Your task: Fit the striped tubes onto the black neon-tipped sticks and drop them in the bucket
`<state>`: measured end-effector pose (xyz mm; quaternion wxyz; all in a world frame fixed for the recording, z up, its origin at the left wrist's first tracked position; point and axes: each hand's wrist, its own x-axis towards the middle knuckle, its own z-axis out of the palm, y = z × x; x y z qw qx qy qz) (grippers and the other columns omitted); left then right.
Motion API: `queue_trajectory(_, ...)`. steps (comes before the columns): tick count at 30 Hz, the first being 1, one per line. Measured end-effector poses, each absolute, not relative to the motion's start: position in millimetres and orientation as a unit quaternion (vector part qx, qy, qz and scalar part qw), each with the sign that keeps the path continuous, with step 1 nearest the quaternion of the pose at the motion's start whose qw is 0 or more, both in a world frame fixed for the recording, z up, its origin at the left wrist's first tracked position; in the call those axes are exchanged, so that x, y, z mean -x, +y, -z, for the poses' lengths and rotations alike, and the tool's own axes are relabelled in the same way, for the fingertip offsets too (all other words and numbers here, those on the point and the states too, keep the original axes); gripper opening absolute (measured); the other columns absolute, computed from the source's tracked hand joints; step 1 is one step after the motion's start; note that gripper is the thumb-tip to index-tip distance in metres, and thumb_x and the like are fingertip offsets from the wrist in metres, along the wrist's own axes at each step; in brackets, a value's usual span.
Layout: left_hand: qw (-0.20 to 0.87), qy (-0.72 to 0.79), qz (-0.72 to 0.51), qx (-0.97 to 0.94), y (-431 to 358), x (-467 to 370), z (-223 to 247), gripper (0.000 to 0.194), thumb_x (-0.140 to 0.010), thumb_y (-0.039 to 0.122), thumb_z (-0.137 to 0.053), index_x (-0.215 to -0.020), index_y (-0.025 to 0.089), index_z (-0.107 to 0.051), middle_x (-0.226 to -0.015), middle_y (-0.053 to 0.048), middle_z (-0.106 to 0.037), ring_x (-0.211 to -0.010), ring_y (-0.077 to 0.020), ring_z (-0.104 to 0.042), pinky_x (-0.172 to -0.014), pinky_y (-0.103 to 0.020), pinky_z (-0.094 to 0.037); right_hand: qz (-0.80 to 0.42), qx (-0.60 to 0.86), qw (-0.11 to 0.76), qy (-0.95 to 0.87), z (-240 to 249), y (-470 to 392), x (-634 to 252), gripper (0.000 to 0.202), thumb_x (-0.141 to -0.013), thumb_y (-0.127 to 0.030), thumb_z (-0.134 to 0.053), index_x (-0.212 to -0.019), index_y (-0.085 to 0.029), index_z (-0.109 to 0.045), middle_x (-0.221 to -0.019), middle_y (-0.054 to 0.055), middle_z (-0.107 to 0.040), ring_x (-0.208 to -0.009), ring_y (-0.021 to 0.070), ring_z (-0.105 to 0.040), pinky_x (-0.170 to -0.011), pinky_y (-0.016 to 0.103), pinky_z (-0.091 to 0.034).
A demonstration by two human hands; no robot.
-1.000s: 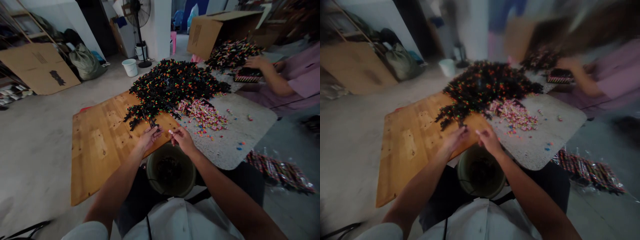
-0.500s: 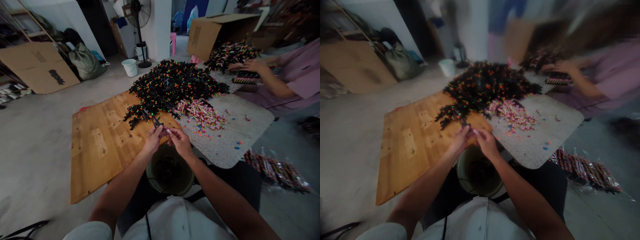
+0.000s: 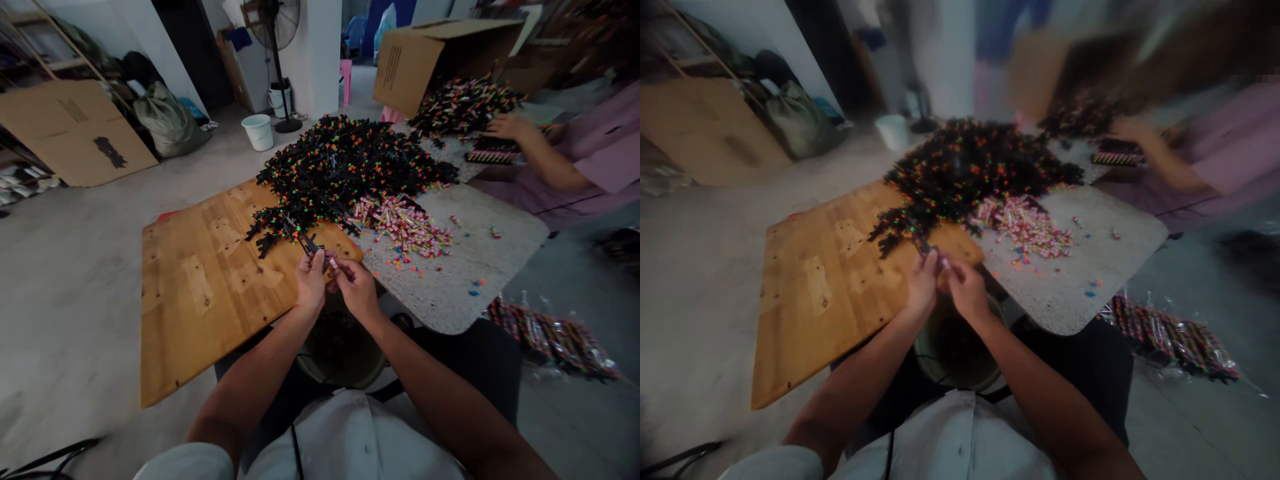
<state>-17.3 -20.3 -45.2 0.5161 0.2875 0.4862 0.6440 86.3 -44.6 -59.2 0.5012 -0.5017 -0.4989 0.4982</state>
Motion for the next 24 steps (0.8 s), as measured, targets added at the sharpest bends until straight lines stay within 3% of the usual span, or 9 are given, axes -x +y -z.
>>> queue_trajectory(5,0.561,0.497,-0.600,-0.281,-26,14,52,0.046,-0.088,0.062,-0.070,-0.103,0.019,-0.062,-0.076,0.000,-0.069,-0.056,-0.0102,-0.061,-0.048,-0.020,-0.043,-0.563,0.483,0.520,-0.423,57,-48,-85,0.042,-0.083,-0.055,-0.076,-0.106,-0.020,-0.076,-0.086,0.006,-0.078,-0.062,0.0188,-0.069,-0.059,0.034,-0.061)
queue_trajectory(7,0.590,0.465,-0.598,-0.280,-25,12,54,0.050,-0.085,0.064,-0.074,-0.102,0.018,-0.063,-0.072,0.002,-0.066,-0.050,-0.0084,-0.056,-0.046,-0.019,-0.041,-0.593,0.460,0.540,-0.382,53,-45,-88,0.043,-0.077,-0.053,-0.082,-0.103,-0.019,-0.076,-0.081,0.004,-0.076,-0.056,0.0155,-0.066,-0.055,0.031,-0.058)
queue_trajectory(11,0.634,0.397,-0.546,-0.378,-24,27,50,0.052,-0.080,0.063,-0.081,-0.098,0.017,-0.069,-0.076,-0.002,-0.070,-0.064,-0.0115,-0.064,-0.062,-0.023,-0.053,-0.686,0.394,0.514,-0.331,43,-37,-112,0.042,-0.069,-0.046,-0.089,-0.099,-0.019,-0.077,-0.075,0.000,-0.073,-0.048,0.0109,-0.060,-0.046,0.024,-0.050)
queue_trajectory(14,0.665,0.367,-0.340,-0.554,-23,67,43,0.046,-0.073,0.051,-0.091,-0.099,0.016,-0.075,-0.093,-0.008,-0.077,-0.088,-0.0201,-0.072,-0.079,-0.029,-0.058,-0.713,0.408,0.447,-0.353,46,-33,-151,0.040,-0.068,-0.045,-0.089,-0.094,-0.018,-0.076,-0.071,-0.001,-0.072,-0.047,0.0101,-0.059,-0.046,0.023,-0.048)
queue_trajectory(16,0.657,0.372,-0.194,-0.626,-16,102,42,0.039,-0.079,0.047,-0.085,-0.103,0.018,-0.076,-0.099,-0.009,-0.079,-0.093,-0.0224,-0.073,-0.079,-0.031,-0.059,-0.710,0.441,0.368,-0.408,56,-34,-182,0.039,-0.071,-0.047,-0.088,-0.094,-0.017,-0.076,-0.072,0.000,-0.072,-0.049,0.0112,-0.061,-0.048,0.024,-0.049)
queue_trajectory(18,0.579,0.439,-0.163,-0.667,-1,134,46,0.030,-0.091,0.045,-0.071,-0.106,0.019,-0.076,-0.102,-0.008,-0.079,-0.091,-0.0219,-0.073,-0.077,-0.031,-0.059,-0.701,0.462,0.249,-0.483,68,-37,-206,0.041,-0.075,-0.049,-0.084,-0.099,-0.017,-0.076,-0.077,0.003,-0.075,-0.056,0.0136,-0.066,-0.053,0.025,-0.051)
queue_trajectory(21,0.349,0.570,-0.235,-0.706,32,164,57,0.023,-0.094,0.030,-0.060,-0.109,0.020,-0.075,-0.106,-0.008,-0.078,-0.098,-0.0227,-0.071,-0.090,-0.037,-0.058,-0.657,0.465,0.097,-0.586,84,-38,-222,0.042,-0.080,-0.050,-0.077,-0.106,-0.017,-0.078,-0.089,0.007,-0.080,-0.072,0.0186,-0.071,-0.062,0.028,-0.054)
queue_trajectory(24,0.153,0.617,-0.233,-0.736,67,171,66,0.038,-0.092,0.015,-0.053,-0.125,0.020,-0.072,-0.126,-0.011,-0.072,-0.119,-0.0271,-0.065,-0.108,-0.045,-0.051,-0.557,0.474,0.079,-0.678,88,-24,-219,0.040,-0.083,-0.047,-0.073,-0.112,-0.019,-0.080,-0.098,0.007,-0.081,-0.084,0.0223,-0.073,-0.074,0.031,-0.055)
